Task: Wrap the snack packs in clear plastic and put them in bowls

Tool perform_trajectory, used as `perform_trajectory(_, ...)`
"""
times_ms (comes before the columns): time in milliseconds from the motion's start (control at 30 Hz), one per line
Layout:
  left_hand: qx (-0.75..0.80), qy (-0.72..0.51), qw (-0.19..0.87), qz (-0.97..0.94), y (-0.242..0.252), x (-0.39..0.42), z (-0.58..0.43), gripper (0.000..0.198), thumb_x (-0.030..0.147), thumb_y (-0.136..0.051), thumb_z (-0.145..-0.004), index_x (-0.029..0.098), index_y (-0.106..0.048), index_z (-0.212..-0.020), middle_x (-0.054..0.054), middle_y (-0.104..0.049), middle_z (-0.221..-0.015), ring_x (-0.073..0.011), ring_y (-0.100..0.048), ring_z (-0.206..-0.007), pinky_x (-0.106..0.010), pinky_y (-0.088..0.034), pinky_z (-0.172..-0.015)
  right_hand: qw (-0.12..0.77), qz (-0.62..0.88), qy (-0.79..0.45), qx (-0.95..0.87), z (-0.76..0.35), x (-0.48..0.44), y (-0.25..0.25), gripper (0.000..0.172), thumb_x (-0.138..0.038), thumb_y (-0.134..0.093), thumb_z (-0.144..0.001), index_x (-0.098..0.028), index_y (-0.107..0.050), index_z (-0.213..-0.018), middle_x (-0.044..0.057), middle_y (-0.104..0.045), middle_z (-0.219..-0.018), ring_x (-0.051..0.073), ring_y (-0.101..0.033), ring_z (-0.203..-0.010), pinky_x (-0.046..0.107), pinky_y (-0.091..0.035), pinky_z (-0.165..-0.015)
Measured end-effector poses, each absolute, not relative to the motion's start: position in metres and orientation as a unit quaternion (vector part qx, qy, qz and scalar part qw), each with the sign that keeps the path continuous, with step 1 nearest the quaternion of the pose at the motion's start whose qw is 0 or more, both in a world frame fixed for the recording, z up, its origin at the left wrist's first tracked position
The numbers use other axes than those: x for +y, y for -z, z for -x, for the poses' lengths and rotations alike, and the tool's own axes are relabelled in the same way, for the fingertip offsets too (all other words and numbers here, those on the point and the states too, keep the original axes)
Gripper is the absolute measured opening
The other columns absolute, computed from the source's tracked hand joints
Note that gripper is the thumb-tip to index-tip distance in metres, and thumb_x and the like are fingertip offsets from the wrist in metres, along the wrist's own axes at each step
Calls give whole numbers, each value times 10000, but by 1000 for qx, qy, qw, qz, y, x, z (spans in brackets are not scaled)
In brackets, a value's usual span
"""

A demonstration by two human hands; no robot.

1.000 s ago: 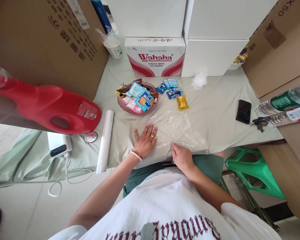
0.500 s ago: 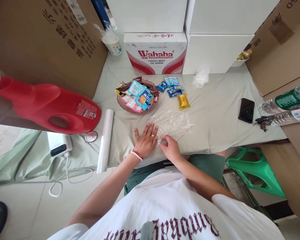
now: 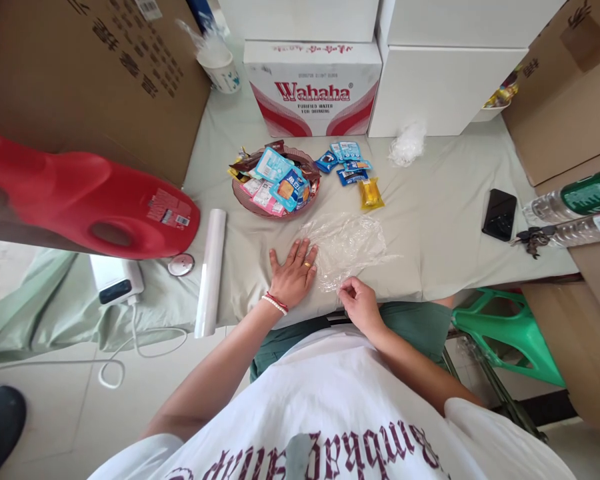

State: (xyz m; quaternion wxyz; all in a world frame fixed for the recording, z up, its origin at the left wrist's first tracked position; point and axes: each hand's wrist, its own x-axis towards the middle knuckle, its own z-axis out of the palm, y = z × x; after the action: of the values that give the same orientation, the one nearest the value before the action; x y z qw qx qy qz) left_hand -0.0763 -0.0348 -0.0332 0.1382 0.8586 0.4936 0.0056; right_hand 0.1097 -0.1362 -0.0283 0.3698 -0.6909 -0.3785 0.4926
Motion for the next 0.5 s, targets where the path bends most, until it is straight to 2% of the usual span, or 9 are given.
perform_trajectory(133,494,-3,144,-857,30,-35,76,593,424,-204,-1074,305,-268,-1652,-59,-175,-1745,-298,-167,-1625,-801,51,-1201,329,653,-621,-282,-114,-147,13,270,-448,-697,-721,-229,-554,-790,-69,-487,-613,80,-367,-444,216,-259,-405)
perform_trajectory(267,499,4,150,-854,26,-35,73,680,583,-259,-1048,270,-278,-1652,-83,-160,-1746,-332,-151,-1624,-814,54,-1189,254,616,-693,-276,-115,-155,3,268,-428,-687,-714,-219,-547,-808,-70,-534,-655,53,-349,-427,190,-218,-387)
perform_trajectory(400,494,24,155,-855,22,-34,72,881,725,-419,-949,239,-249,-1664,-123,-139,-1749,-399,-96,-1622,-818,52,-1184,157,578,-693,-401,-119,-158,-20,223,-423,-672,-794,-211,-601,-788,-35,-579,-650,92,-460,-489,209,-326,-424)
perform_trajectory(500,482,43,164,-860,19,-32,74,981,778,-477,-892,242,-218,-1672,-127,-120,-1755,-420,-52,-1621,-824,48,-1179,205,580,-607,-504,-140,-150,-46,260,-465,-629,-901,-218,-680,-838,-16,-607,-674,132,-540,-591,249,-446,-555)
